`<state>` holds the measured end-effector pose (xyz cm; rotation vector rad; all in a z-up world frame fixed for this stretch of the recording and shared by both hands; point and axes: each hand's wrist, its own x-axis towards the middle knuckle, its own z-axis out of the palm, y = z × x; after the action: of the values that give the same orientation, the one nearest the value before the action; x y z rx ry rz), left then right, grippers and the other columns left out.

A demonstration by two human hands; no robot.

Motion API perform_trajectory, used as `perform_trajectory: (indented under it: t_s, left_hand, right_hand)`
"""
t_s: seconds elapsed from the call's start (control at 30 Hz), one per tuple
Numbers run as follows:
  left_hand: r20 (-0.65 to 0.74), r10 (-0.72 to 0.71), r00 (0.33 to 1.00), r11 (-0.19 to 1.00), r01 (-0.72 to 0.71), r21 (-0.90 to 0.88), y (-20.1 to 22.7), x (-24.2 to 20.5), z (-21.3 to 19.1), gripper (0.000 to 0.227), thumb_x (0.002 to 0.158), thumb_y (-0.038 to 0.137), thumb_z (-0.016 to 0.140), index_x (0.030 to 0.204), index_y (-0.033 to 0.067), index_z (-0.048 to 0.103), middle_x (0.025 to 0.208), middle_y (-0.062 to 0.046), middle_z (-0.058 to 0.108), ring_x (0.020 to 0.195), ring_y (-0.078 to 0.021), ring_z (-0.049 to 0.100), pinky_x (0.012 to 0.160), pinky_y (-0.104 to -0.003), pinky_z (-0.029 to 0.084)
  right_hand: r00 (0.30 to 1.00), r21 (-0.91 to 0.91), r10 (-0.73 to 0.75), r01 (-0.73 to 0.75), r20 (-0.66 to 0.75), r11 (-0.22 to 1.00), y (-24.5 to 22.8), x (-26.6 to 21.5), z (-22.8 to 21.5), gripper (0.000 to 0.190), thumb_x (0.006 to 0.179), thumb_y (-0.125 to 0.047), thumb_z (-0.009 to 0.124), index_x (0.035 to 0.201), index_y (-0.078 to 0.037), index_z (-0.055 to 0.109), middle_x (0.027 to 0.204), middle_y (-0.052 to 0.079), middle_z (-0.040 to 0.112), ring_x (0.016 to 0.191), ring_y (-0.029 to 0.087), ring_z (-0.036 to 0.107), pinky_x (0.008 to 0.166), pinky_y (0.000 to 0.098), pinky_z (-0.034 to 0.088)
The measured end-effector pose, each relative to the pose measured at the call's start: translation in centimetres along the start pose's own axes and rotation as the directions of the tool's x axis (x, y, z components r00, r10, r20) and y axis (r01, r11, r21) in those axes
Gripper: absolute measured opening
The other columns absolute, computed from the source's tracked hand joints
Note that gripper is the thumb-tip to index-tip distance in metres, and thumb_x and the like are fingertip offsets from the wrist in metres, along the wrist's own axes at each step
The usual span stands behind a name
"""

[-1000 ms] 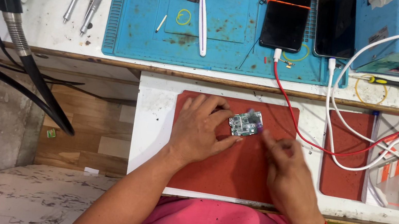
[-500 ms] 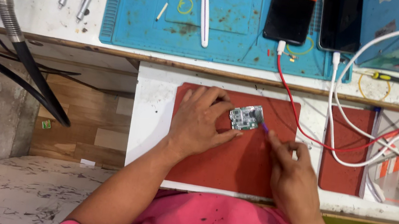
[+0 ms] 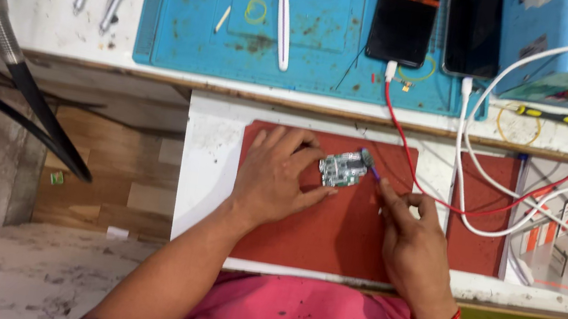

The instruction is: The person uses a purple brush to scrub a small green circuit board placed on a red mat. They hold the board steady with their left hand while repeatedly scrubbing the surface with the brush.

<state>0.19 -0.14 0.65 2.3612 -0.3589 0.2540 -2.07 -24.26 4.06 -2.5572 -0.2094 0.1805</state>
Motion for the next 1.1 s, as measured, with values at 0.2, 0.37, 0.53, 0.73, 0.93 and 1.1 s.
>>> perform_trajectory:
  t_s: [0.2, 0.37, 0.53, 0.73, 0.93, 1.1]
  left_hand:
    - [-0.021, 0.019, 1.0, 1.0, -0.019, -0.001, -0.1, -0.1, 0.3, 0.048, 0.073, 0.042, 0.09, 0.104, 0.0101, 0.074, 0.109, 0.0, 0.061, 0.103, -0.0242, 0.058, 0.088, -0.046, 0.044]
    - [-0.028, 0.012, 1.0, 0.999, -0.011, 0.032, 0.0, -0.2, 0.2, 0.048, 0.072, 0.041, 0.09, 0.104, 0.0098, 0.074, 0.111, -0.002, 0.061, 0.099, -0.0273, 0.056, 0.085, -0.046, 0.044]
    - [-0.034, 0.013, 0.999, 1.0, -0.012, 0.011, -0.1, -0.3, 0.3, 0.049, 0.072, 0.041, 0.09, 0.105, 0.0084, 0.074, 0.111, -0.003, 0.06, 0.101, -0.0264, 0.057, 0.086, -0.046, 0.044]
    - [-0.027, 0.001, 1.0, 1.0, 0.0, 0.001, -0.1, -0.3, 0.4, 0.052, 0.073, 0.041, 0.09, 0.109, 0.0077, 0.073, 0.111, -0.003, 0.061, 0.102, -0.0265, 0.057, 0.087, -0.047, 0.044]
    - [-0.016, 0.014, 1.0, 1.0, -0.014, -0.015, -0.3, -0.2, 0.4, 0.053, 0.073, 0.041, 0.09, 0.11, 0.0068, 0.073, 0.112, -0.004, 0.061, 0.103, -0.026, 0.057, 0.087, -0.047, 0.044]
    - [-0.019, 0.01, 1.0, 1.0, -0.01, -0.028, -0.3, -0.3, 0.3, 0.05, 0.073, 0.04, 0.09, 0.108, 0.0076, 0.075, 0.11, -0.002, 0.061, 0.103, -0.0247, 0.058, 0.086, -0.046, 0.043]
  right_hand:
    - [0.991, 0.15, -0.101, 0.088, 0.083, 0.985, -0.3, -0.8, 0.3, 0.055, 0.086, 0.008, 0.056, 0.135, -0.016, 0.066, 0.105, 0.015, 0.063, 0.091, 0.03, 0.069, 0.08, 0.0388, 0.058]
    - [0.979, 0.048, -0.163, 0.158, 0.118, 0.986, -0.8, -0.6, 0.6, 0.059, 0.081, 0.008, 0.059, 0.135, -0.014, 0.066, 0.108, 0.018, 0.062, 0.089, 0.036, 0.067, 0.075, 0.0439, 0.055]
    - [0.992, 0.042, -0.125, 0.124, 0.026, 0.991, -0.7, 0.2, 0.7, 0.047, 0.092, 0.001, 0.062, 0.136, -0.015, 0.066, 0.106, 0.015, 0.062, 0.085, 0.033, 0.068, 0.072, 0.0426, 0.055]
    - [0.992, 0.003, -0.125, 0.125, 0.002, 0.992, -0.8, 0.6, 0.9, 0.045, 0.094, 0.0, 0.061, 0.137, -0.014, 0.066, 0.106, 0.015, 0.063, 0.081, 0.033, 0.067, 0.07, 0.0429, 0.054]
    - [0.996, -0.028, -0.081, 0.082, 0.026, 0.996, -0.9, 0.4, 0.8, 0.046, 0.092, 0.0, 0.061, 0.136, -0.014, 0.066, 0.107, 0.017, 0.062, 0.081, 0.034, 0.067, 0.07, 0.0439, 0.054]
    - [1.0, -0.015, -0.018, 0.018, -0.018, 1.0, -0.6, 0.3, 1.2, 0.046, 0.094, 0.002, 0.06, 0.137, -0.014, 0.065, 0.111, 0.018, 0.062, 0.084, 0.035, 0.067, 0.072, 0.0442, 0.054]
